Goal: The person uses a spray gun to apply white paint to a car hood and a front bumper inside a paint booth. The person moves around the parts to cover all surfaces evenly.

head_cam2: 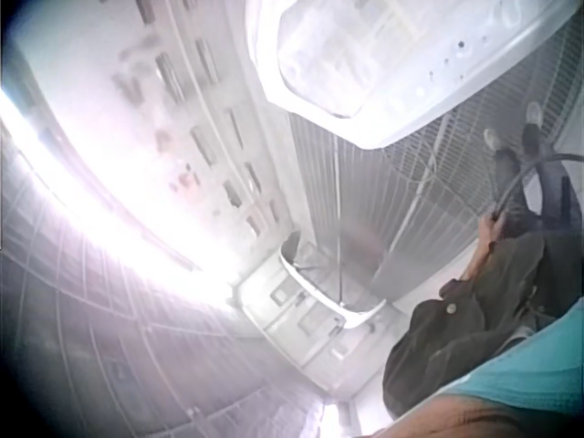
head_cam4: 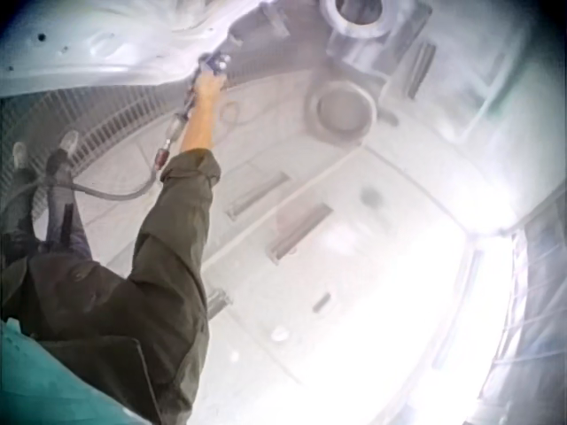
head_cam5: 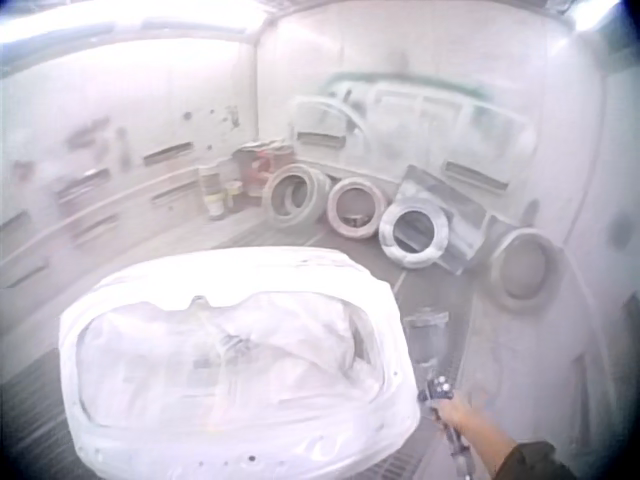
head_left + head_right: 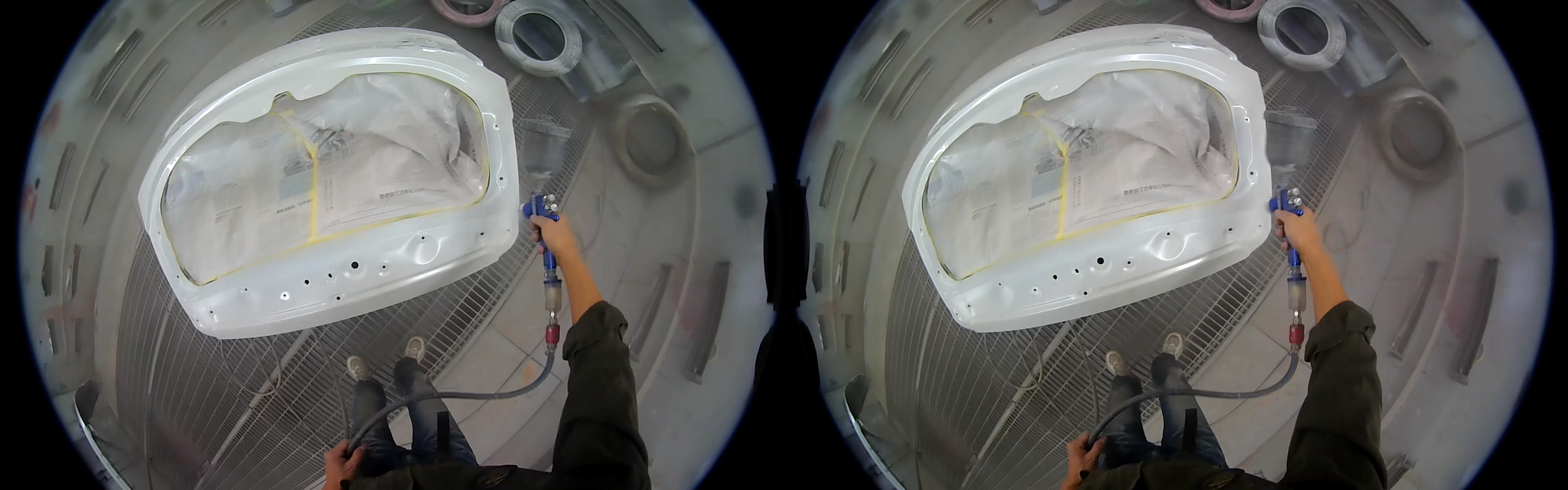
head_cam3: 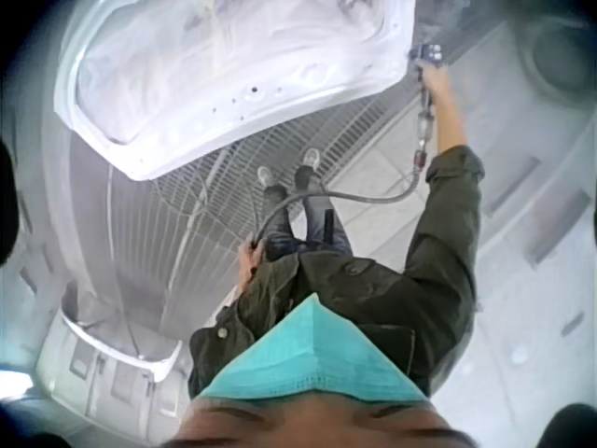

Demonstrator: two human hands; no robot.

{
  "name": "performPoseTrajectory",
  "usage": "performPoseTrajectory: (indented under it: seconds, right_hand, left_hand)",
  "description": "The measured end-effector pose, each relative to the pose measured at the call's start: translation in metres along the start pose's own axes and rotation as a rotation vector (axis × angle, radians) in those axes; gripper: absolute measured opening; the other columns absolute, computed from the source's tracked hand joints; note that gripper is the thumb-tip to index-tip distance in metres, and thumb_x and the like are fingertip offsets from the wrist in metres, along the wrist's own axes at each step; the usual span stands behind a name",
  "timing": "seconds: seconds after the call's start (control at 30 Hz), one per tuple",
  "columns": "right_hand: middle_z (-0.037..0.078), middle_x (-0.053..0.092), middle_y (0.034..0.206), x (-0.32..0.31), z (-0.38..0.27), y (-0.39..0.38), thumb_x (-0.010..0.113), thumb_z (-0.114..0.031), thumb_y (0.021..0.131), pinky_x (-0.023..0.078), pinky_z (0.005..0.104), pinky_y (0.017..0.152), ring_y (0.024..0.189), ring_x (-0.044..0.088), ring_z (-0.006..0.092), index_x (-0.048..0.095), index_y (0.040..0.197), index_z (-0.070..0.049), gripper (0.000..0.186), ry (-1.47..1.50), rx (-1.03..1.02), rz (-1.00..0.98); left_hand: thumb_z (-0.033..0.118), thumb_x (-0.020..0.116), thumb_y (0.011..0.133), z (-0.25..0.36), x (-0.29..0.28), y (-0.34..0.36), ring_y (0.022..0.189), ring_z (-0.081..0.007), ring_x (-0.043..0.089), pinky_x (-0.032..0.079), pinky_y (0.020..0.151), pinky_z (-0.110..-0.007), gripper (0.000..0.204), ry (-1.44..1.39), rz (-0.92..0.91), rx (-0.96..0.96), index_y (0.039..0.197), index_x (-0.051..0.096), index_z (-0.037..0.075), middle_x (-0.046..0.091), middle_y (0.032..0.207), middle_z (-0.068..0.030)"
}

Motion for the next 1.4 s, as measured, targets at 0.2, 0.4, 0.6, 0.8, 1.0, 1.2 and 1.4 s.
performPoseTrajectory:
  seconds: [0.2, 0.4, 0.6, 0.8, 1.0, 1.2, 1.4]
  right_hand:
    - [0.002, 0.058, 0.072, 0.101, -0.043, -0.071, 0.067, -0.023, 0.087, 0.043, 0.0269, 0.040, 0.057, 0.055, 0.0086, 0.059, 0.088, -0.004, 0.020, 0.004, -0.028, -0.240]
    - [0.001, 0.053, 0.070, 0.218, -0.046, -0.136, 0.068, -0.025, 0.085, 0.039, 0.0267, 0.034, 0.053, 0.052, 0.0085, 0.059, 0.086, -0.007, 0.020, -0.029, -0.094, -0.342]
    - [0.002, 0.053, 0.070, 0.380, -0.071, -0.206, 0.065, -0.019, 0.086, 0.038, 0.0248, 0.033, 0.053, 0.052, 0.0087, 0.056, 0.086, -0.004, 0.017, -0.044, -0.148, -0.387]
    - [0.002, 0.054, 0.071, 0.519, -0.065, -0.315, 0.065, -0.018, 0.083, 0.040, 0.0255, 0.035, 0.054, 0.052, 0.0092, 0.055, 0.088, -0.003, 0.018, -0.073, -0.187, -0.475]
    - [0.003, 0.055, 0.072, 0.673, -0.077, -0.416, 0.065, -0.018, 0.083, 0.041, 0.0284, 0.038, 0.055, 0.052, 0.0108, 0.056, 0.106, -0.002, 0.030, -0.086, -0.219, -0.593]
    - [0.012, 0.063, 0.073, 0.799, -0.074, -0.483, 0.062, -0.018, 0.081, 0.047, 0.0368, 0.042, 0.055, 0.061, 0.0208, 0.058, 0.130, -0.004, 0.051, -0.118, -0.349, -0.611]
    - [0.029, 0.068, 0.095, 0.813, -0.108, -0.478, 0.058, -0.015, 0.080, 0.049, 0.0497, 0.088, 0.095, 0.064, 0.0478, 0.055, 0.130, 0.000, 0.052, -0.210, -0.671, -0.432]
  left_hand:
    - [0.019, 0.075, 0.080, -0.062, -0.037, -0.010, 0.051, -0.0120, 0.038, 0.034, 0.048, -0.035, 0.030, 0.026, 0.136, -0.068, 0.066, 0.057, -0.001, 0.044, 0.050, -0.0077]
    - [0.022, 0.074, 0.079, -0.146, -0.097, -0.020, 0.049, -0.0190, 0.045, 0.038, 0.051, -0.037, 0.028, 0.011, 0.321, -0.060, 0.070, 0.061, -0.001, 0.045, 0.053, -0.0135]
    - [0.022, 0.074, 0.082, -0.240, -0.185, 0.006, 0.050, -0.0141, 0.041, 0.035, 0.050, -0.036, 0.028, -0.190, 0.410, -0.166, 0.070, 0.062, 0.000, 0.043, 0.053, -0.0083]
    - [0.017, 0.073, 0.084, -0.359, -0.240, -0.022, 0.054, -0.0079, 0.040, 0.032, 0.050, -0.031, 0.026, -0.406, 0.585, -0.238, 0.067, 0.063, 0.000, 0.043, 0.053, 0.0006]
    - [0.016, 0.072, 0.085, -0.452, -0.291, -0.042, 0.055, -0.0066, 0.041, 0.033, 0.049, -0.031, 0.025, -0.693, 0.765, -0.389, 0.068, 0.064, 0.001, 0.048, 0.055, 0.0035]
    - [0.015, 0.068, 0.087, -0.511, -0.317, -0.053, 0.054, -0.0087, 0.042, 0.032, 0.048, -0.030, 0.025, -0.831, 0.871, -0.452, 0.068, 0.058, 0.002, 0.047, 0.057, 0.0016]
    - [0.018, 0.062, 0.087, -0.572, -0.306, -0.039, 0.058, -0.0131, 0.040, 0.034, 0.050, -0.037, 0.029, -0.471, 0.884, -0.313, 0.067, 0.050, 0.001, 0.044, 0.060, -0.0003]
Point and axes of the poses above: each hand's wrist, its own y-axis towards the middle knuckle, its own x-axis out of the palm, z = x × y, the point moved 3 cm from there along y, towards the middle knuckle
